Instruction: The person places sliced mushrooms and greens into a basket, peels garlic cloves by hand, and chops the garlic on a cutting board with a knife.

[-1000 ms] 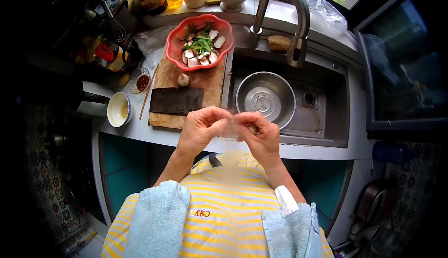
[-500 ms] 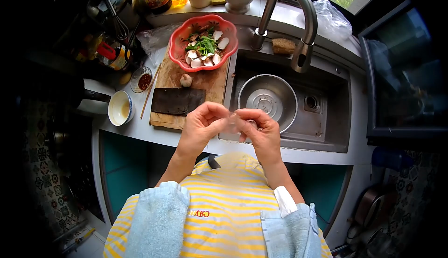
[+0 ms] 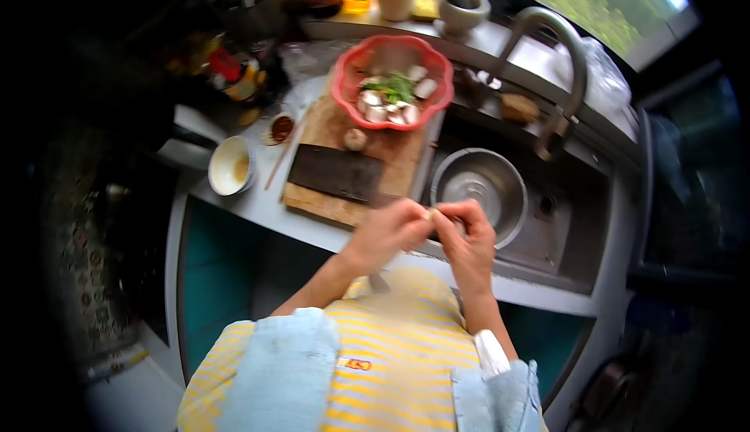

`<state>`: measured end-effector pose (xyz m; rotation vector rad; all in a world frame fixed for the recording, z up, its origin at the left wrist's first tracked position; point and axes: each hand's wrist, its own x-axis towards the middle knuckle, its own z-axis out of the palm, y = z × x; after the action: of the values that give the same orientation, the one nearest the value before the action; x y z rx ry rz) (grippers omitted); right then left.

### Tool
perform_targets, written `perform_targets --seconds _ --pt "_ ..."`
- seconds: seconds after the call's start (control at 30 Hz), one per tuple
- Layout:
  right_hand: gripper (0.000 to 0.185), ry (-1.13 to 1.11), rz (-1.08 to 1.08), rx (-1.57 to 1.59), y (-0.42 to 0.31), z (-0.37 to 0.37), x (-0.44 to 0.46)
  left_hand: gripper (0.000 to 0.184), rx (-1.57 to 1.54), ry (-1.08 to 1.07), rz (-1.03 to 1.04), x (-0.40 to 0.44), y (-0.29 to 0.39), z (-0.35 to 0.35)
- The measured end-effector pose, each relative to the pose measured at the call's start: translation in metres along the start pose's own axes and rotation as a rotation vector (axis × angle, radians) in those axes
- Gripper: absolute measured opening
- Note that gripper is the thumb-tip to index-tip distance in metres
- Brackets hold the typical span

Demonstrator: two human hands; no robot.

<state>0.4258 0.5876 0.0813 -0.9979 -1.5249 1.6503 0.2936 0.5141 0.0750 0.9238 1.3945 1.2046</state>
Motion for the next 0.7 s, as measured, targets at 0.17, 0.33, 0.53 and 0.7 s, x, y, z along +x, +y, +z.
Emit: perform_targets --seconds 0.17,0.33,0.53,0.7 --pt "0.006 -0.104 0.002 0.048 -0.006 0.001 0.0 0.022 -0.207 -0.118 0.023 -0.001 0.001 -0.004" --pt "0.008 -0.219 -0.084 -0.15 -0.008 -0.008 0.006 0.03 -0.173 -0.218 0.08 -0.005 0.006 -0.016" --pt "0.011 -0.277 -0.214 -0.177 -0.015 0.016 0.012 0.034 -0.194 -0.057 0.213 -0.022 0.009 -0.024" --pt "0.008 -0.414 -0.585 -0.361 -0.042 0.052 -0.002 0.04 -0.58 -0.081 0.211 -0.041 0.002 -0.034"
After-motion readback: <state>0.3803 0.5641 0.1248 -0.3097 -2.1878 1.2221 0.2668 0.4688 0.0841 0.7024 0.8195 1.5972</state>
